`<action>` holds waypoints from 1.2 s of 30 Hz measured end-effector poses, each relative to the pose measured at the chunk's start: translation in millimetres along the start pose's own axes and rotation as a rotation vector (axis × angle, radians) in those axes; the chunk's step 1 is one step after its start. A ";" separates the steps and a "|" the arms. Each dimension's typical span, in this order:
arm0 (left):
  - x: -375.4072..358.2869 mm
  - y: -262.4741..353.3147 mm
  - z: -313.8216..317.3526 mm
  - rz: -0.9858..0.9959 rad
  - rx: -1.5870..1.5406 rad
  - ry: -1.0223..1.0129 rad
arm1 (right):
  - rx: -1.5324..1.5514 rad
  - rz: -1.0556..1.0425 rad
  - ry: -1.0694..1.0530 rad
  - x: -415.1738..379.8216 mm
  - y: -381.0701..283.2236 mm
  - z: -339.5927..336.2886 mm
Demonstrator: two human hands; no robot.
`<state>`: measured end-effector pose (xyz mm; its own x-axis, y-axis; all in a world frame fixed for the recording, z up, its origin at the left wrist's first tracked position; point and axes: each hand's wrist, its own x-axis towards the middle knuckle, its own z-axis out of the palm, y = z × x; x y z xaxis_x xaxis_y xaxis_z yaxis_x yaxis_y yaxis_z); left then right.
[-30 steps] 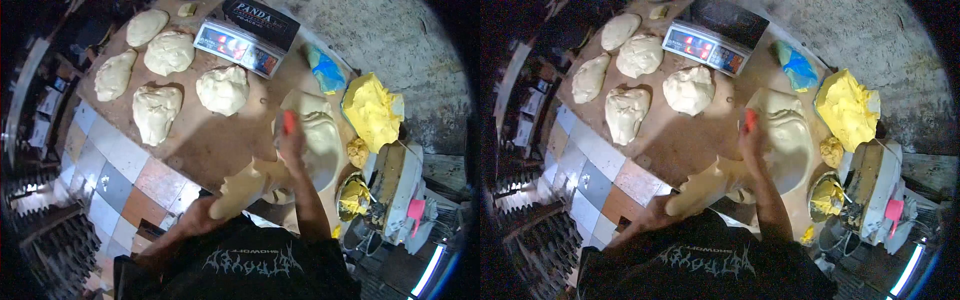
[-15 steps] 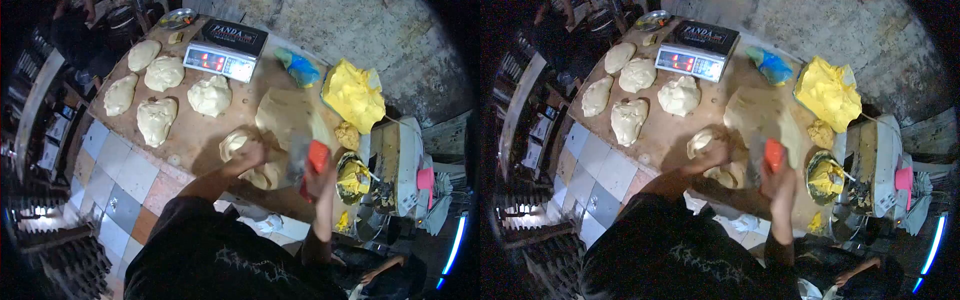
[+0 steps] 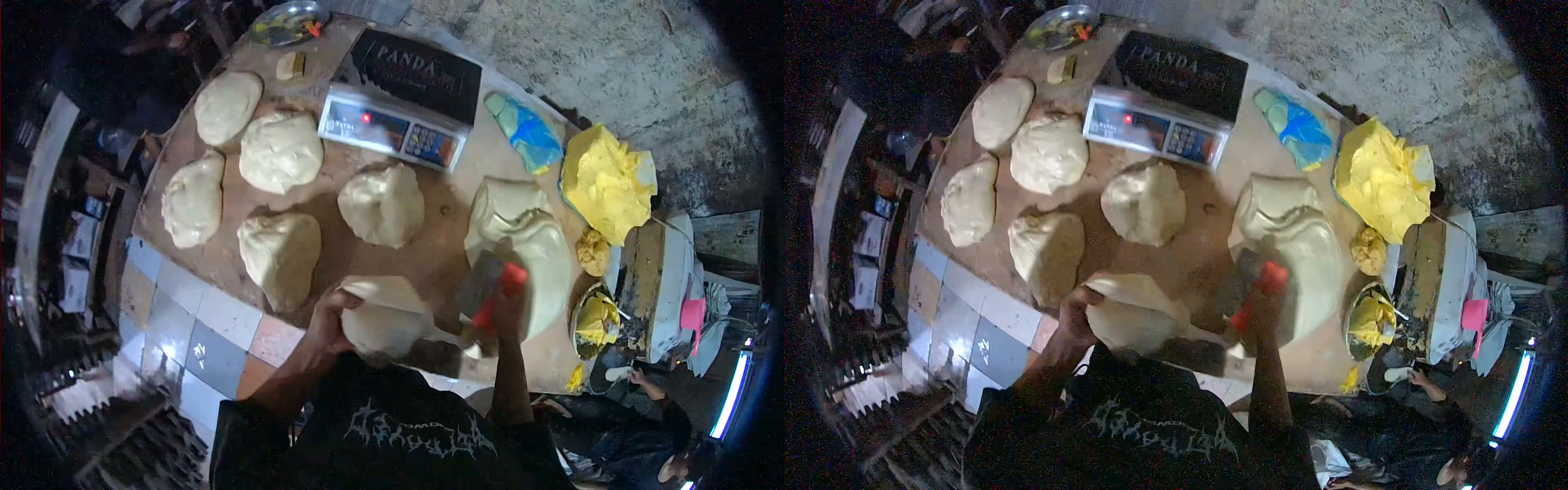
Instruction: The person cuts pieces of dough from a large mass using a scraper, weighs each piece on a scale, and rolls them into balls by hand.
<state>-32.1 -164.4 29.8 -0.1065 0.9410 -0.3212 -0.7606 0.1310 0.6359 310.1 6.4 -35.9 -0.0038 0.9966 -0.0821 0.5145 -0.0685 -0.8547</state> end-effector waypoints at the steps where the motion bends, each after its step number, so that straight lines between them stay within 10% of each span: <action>1: 17.0 28.3 18.6 -0.021 -0.209 -0.142 | 0.023 0.079 0.020 -14.8 -39.2 -11.2; 4: 56.8 124.5 119.7 -0.008 -0.976 -0.475 | 0.007 0.128 0.360 -37.8 15.2 -62.8; 5: 79.7 149.1 146.3 0.462 -0.656 -0.543 | 0.181 0.204 0.448 -54.3 -53.6 -59.5; 6: 98.4 177.8 149.5 0.378 -0.620 -0.616 | 0.360 0.271 0.529 -68.5 -130.5 -52.8; 9: 155.4 249.2 200.3 0.906 0.198 -0.069 | 0.082 0.160 0.700 -98.3 -28.3 -111.3; 10: 181.4 274.4 217.0 0.773 0.077 -0.142 | -0.201 0.197 0.837 -103.1 3.7 -128.3; 12: 211.8 299.8 238.4 0.617 -0.090 -0.396 | 0.329 0.190 0.860 -103.5 -37.6 -123.0; 16: 342.8 330.4 198.1 0.543 0.083 -0.848 | 0.339 0.218 0.965 -113.2 -39.7 -124.5; 20: 399.4 296.3 164.0 0.529 1.114 -0.094 | 0.288 0.282 0.866 -107.7 -50.7 -119.3; 22: 563.2 190.4 47.6 1.327 1.729 -0.230 | 0.288 0.351 0.838 -101.4 -70.0 -102.7; 24: 478.7 193.4 97.6 0.526 1.893 -0.121 | 0.383 0.300 0.780 -84.5 -84.4 -91.0; 27: 517.6 186.6 101.2 0.137 2.221 -0.329 | 0.429 0.314 0.750 -60.6 -111.7 -76.9; 31: 386.8 234.9 187.2 -0.049 2.568 -0.391 | 0.535 0.182 0.645 -58.7 -112.1 -73.9; 33: 361.2 223.3 181.7 0.972 2.398 0.325 | 0.586 0.182 0.692 -67.4 -117.9 -79.4; 34: 342.8 214.3 178.2 0.967 2.412 0.338 | 0.625 0.191 0.663 -75.2 -118.6 -85.1; 36: 298.1 184.5 171.5 1.649 1.341 0.748 | 0.684 0.195 0.627 -89.0 -108.3 -94.5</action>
<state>-94.4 193.7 171.8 -0.3812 0.2077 0.9008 0.9188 -0.0229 0.3941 335.8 -70.5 112.3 0.5925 0.7943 -0.1346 -0.1569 -0.0500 -0.9863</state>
